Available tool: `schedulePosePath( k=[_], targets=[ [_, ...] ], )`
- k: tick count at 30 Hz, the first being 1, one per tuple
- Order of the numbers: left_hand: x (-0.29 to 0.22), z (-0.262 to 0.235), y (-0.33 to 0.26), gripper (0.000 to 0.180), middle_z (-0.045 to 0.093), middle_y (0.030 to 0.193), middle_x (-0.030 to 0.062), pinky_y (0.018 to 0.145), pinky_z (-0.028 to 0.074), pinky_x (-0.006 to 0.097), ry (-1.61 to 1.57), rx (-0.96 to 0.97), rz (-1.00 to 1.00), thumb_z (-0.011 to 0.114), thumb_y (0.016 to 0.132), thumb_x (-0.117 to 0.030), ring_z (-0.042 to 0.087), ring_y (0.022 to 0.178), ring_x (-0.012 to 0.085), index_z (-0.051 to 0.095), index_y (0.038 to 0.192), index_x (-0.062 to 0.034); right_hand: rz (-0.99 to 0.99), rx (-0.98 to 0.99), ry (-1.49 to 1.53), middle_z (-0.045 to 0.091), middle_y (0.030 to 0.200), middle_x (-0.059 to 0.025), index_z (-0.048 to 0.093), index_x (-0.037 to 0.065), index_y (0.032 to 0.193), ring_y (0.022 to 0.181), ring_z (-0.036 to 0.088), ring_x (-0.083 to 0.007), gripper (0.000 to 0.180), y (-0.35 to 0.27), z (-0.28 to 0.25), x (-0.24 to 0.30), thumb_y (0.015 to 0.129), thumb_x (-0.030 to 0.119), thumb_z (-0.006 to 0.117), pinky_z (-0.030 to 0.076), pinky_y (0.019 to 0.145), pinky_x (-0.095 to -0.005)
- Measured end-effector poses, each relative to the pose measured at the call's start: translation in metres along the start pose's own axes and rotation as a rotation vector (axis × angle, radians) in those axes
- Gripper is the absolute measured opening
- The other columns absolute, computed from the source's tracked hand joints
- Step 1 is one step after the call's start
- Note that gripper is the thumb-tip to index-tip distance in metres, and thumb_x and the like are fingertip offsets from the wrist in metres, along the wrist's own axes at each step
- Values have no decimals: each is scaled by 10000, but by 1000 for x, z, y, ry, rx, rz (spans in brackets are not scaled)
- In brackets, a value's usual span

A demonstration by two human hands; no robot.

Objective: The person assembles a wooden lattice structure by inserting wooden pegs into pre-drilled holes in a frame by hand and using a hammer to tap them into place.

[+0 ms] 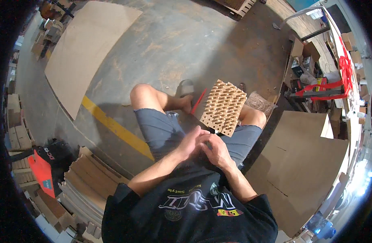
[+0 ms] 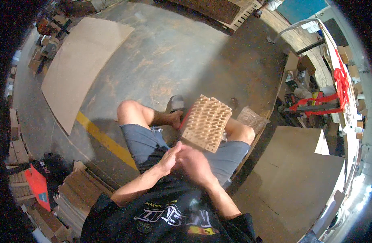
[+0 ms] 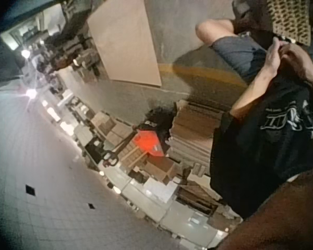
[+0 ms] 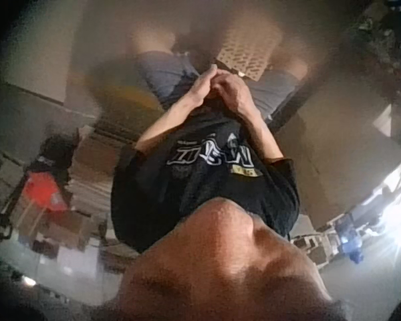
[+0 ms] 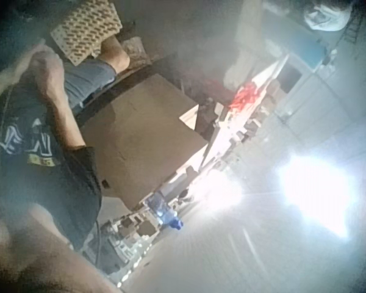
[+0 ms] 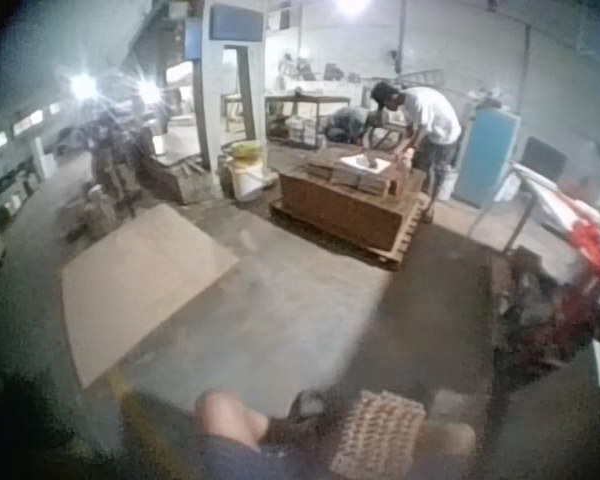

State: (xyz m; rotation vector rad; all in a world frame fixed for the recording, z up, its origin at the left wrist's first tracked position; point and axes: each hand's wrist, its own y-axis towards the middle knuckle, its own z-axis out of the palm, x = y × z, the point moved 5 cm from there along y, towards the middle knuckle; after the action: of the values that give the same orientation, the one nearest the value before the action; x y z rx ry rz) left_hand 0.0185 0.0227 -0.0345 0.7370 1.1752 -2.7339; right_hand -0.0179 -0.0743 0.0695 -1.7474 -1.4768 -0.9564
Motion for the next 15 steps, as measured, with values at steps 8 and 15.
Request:
schedulePosePath(
  k=[8, 15],
  targets=[
    [16, -17, 18, 567, 685, 987, 31, 793, 516, 287, 23, -66, 86, 411, 1038, -556, 632, 894, 119, 659, 1147, -57, 64, -3, 87, 700, 977, -135, 720, 69, 931, 898, 668, -331, 104, -8, -7, -20, 840, 100, 680, 531, 785, -403],
    [6, -26, 21, 456, 488, 654, -47, 436, 339, 222, 52, -153, 40, 395, 1070, -478, 431, 510, 55, 627, 1116, -89, 77, -294, -177, 689, 858, -99, 723, 83, 916, 810, 666, -299, 100, 20, -34, -76, 817, 73, 725, 532, 723, -395]
  ],
)
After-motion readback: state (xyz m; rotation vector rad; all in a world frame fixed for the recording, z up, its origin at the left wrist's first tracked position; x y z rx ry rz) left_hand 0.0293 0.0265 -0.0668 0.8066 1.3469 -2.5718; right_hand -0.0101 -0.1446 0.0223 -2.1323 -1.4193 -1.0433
